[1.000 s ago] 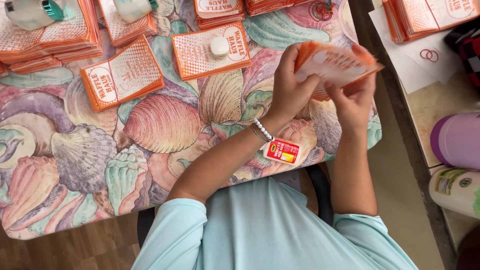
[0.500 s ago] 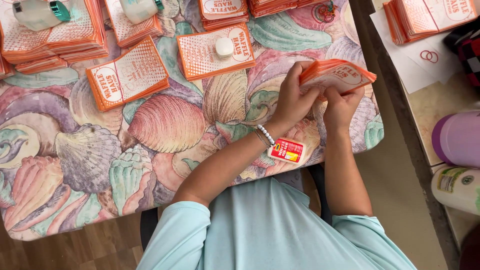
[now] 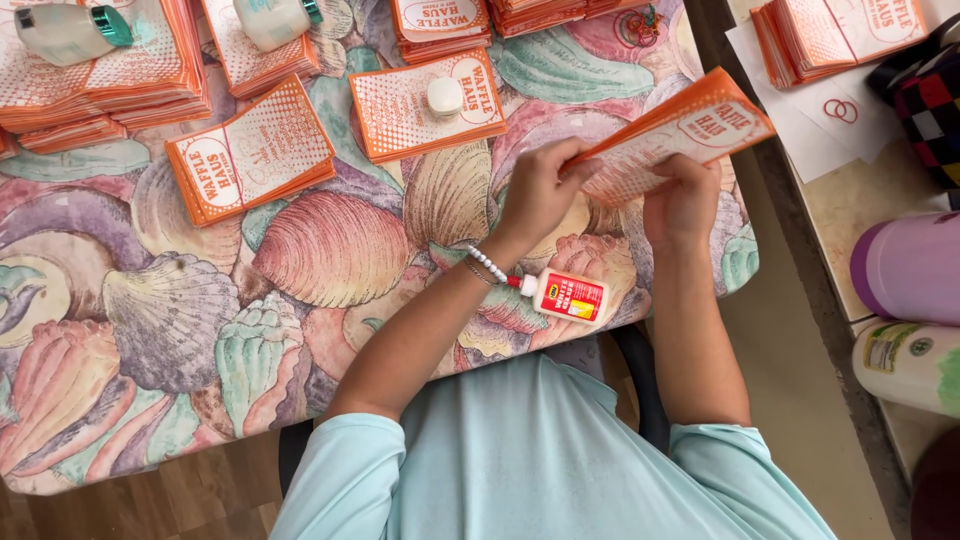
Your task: Applying white glue to the edges of paper bags and folding them to complete the assembly process.
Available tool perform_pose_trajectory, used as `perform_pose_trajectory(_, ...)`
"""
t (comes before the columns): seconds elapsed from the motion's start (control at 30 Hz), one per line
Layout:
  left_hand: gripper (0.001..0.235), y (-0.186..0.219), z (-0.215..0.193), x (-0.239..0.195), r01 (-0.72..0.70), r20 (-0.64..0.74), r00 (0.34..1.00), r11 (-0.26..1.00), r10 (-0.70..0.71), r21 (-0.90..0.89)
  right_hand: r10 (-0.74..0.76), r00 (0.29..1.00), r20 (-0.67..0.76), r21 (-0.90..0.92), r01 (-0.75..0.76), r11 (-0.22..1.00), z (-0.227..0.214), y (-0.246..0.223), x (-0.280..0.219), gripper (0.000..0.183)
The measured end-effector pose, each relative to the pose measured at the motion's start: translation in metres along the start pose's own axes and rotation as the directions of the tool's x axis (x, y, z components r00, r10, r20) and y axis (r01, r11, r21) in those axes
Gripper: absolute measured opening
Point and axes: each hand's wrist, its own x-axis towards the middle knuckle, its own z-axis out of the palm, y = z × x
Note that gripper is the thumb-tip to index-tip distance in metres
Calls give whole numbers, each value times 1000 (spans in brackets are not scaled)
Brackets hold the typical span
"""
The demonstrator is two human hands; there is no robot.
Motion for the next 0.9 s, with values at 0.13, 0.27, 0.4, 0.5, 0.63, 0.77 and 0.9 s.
perform_pose_trajectory(0.13,9,39,-37,11,-120,28,993,930,117,348,-145,975,169,-259,186,948,51,-57,-43,43)
perform_pose_trajectory(0.27,24,56,-60,20,-242,140,970,725,199,645,-639,460,617,-478,864,160,72,-103,-65,55)
perform_pose_trajectory(0.4,28,57,-66,25,-302,223,953,610,205,732,-390,300,871,-345,938,-48,84,-119,-78,39)
perform_pose_trajectory(0.5,37,50,-63,26,-270,247,960,661,131,700,-269,339,902,-412,860,-300,86,-109,-86,50)
perform_pose_trajectory(0.63,44,47,-59,24,-207,261,964,739,44,641,-75,280,957,-285,866,-411,101,-82,-71,52)
perform_pose_trajectory(0.77,28,52,-67,20,-293,303,948,649,100,702,19,321,947,-307,920,-244,98,-72,-46,18)
perform_pose_trajectory(0.9,36,49,-75,16,-274,237,959,711,154,647,8,350,937,-340,914,-224,84,-84,-28,12)
